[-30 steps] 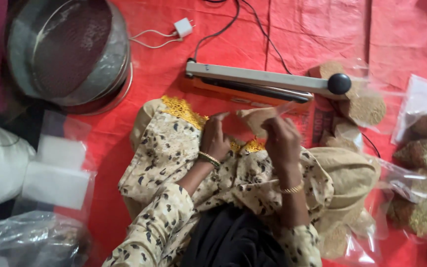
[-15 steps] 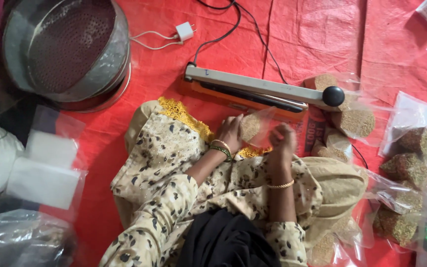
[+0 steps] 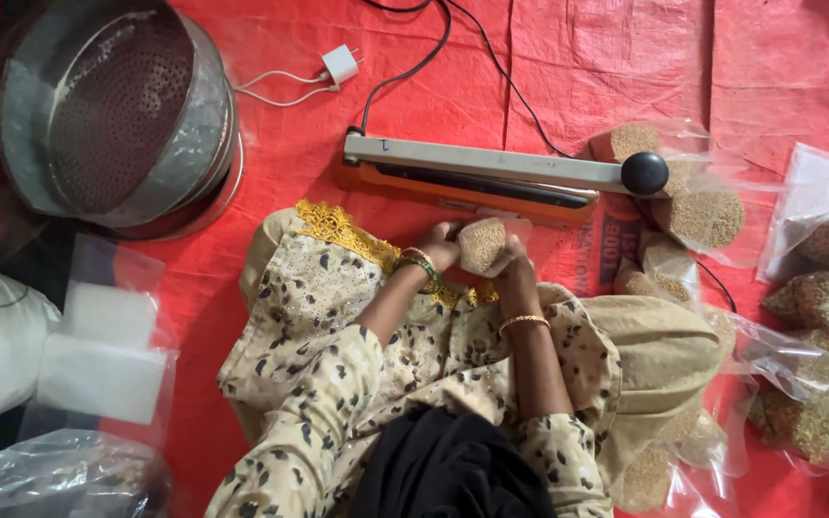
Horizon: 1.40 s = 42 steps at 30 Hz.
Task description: The person sits on a red tarp and repeatedly seals small transparent bags filled with grain using a handheld heat sealer. They place each bag under the sealer, press the handle to seal it, and then set the sealed bag aside.
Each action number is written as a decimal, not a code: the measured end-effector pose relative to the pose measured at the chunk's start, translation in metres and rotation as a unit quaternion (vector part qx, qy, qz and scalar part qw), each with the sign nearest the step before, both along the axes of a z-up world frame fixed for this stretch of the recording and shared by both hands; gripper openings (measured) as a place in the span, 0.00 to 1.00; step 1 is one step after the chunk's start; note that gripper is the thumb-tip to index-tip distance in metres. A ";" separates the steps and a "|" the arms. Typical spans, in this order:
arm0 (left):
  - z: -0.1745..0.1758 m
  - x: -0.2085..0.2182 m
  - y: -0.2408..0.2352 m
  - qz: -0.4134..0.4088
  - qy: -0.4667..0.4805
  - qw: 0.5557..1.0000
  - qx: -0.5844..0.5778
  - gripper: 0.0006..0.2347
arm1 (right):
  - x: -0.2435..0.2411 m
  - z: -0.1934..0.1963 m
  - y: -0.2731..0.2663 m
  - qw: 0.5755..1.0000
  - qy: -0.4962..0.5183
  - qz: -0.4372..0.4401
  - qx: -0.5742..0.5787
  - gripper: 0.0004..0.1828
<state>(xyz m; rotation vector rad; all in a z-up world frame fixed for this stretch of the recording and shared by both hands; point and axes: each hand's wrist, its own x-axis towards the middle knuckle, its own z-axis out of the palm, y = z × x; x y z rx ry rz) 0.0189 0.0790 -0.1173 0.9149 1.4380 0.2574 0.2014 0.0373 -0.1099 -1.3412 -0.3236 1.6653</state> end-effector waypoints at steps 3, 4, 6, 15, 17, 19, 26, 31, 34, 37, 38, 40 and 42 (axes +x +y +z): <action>-0.010 0.003 0.010 0.002 -0.014 0.999 0.028 0.20 | 0.002 -0.005 0.000 0.999 -0.002 0.012 0.032 0.19; -0.013 0.002 0.013 0.003 -0.027 0.999 0.046 0.19 | 0.002 0.000 0.000 0.999 0.002 0.015 0.039 0.20; -0.014 -0.003 0.012 0.004 -0.018 0.999 0.048 0.18 | -0.003 0.013 -0.004 0.996 -0.086 0.013 -0.029 0.14; 0.049 -0.026 -0.028 -0.006 -0.050 0.952 0.301 0.13 | -0.007 0.060 -0.019 0.947 -0.276 0.076 0.145 0.17; 0.060 -0.025 -0.028 0.001 -0.046 0.943 0.329 0.09 | -0.008 0.060 -0.018 0.931 -0.302 0.086 0.187 0.12; 0.065 -0.022 -0.029 0.003 -0.041 0.919 0.391 0.08 | -0.014 0.063 -0.017 0.911 -0.344 0.088 0.208 0.12; 0.050 -0.016 -0.035 0.077 -0.023 0.926 0.369 0.05 | -0.021 0.094 -0.018 0.946 -0.251 0.129 0.160 0.30; 0.039 -0.008 -0.035 0.067 -0.020 0.931 0.358 0.03 | -0.029 0.093 -0.016 0.926 -0.301 0.117 0.197 0.13; 0.033 -0.004 -0.036 0.060 -0.041 0.933 0.352 0.03 | -0.032 0.079 -0.012 0.886 -0.401 0.108 0.204 0.06; 0.024 -0.003 -0.038 0.053 -0.039 0.933 0.354 0.04 | -0.032 0.062 -0.012 0.897 -0.376 0.077 0.218 0.05; 0.020 -0.002 -0.038 0.086 -0.069 0.928 0.357 0.03 | -0.031 0.057 -0.011 0.892 -0.387 0.057 0.225 0.04; 0.012 -0.001 -0.037 0.151 -0.127 0.911 0.362 0.03 | -0.025 0.049 -0.010 0.881 -0.409 0.017 0.239 0.03; 0.006 0.000 -0.029 0.240 -0.238 0.870 0.358 0.03 | -0.017 0.047 -0.006 0.931 -0.280 -0.083 0.219 0.04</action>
